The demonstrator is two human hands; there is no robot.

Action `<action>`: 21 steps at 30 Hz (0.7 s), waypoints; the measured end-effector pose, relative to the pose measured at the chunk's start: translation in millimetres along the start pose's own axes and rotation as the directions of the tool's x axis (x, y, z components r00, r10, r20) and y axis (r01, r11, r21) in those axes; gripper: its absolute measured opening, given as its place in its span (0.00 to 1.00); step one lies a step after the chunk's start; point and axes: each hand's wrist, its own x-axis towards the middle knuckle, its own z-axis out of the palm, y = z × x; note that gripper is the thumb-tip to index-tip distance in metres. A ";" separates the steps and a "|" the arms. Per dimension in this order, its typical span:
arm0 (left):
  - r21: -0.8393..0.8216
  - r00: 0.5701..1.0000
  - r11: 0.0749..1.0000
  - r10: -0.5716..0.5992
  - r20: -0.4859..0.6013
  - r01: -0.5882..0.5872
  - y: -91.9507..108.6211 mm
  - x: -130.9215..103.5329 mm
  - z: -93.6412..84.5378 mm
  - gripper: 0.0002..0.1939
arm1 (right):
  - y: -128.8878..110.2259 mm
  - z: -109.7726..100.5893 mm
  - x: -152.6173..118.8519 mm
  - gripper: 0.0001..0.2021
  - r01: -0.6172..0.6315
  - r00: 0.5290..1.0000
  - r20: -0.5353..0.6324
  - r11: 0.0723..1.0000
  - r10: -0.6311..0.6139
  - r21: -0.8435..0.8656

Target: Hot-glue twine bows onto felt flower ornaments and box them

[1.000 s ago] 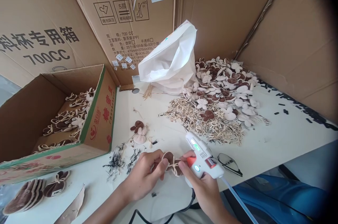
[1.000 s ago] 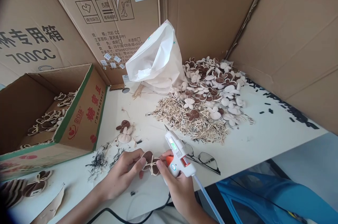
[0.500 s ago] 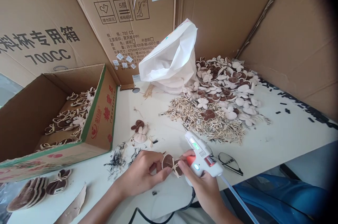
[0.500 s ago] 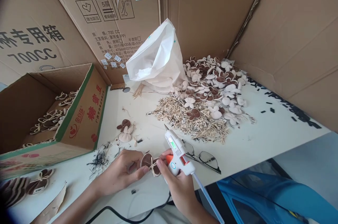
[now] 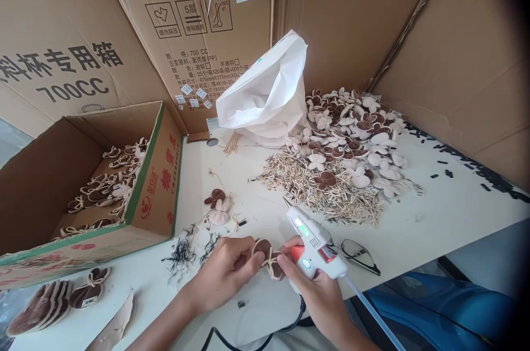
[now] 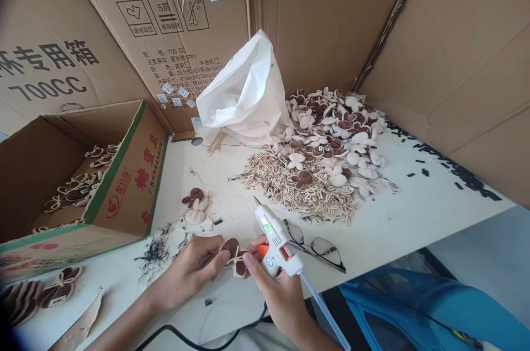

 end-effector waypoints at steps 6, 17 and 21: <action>-0.155 0.998 0.987 0.038 0.048 -0.031 5.4 -0.5 -1.6 0.24 | 1.2 -1.9 -0.6 0.18 -0.008 1.000 0.020 0.999 0.009 -0.033; -0.449 0.989 0.892 0.111 0.097 -0.056 10.1 -1.5 -5.7 0.28 | -1.2 -3.6 0.9 0.15 -0.001 0.999 0.050 0.999 0.003 -0.041; -0.394 0.992 0.916 0.106 0.071 -0.069 9.1 -0.9 -5.3 0.29 | 0.4 -4.7 1.9 0.17 -0.003 0.998 0.059 0.999 0.005 -0.046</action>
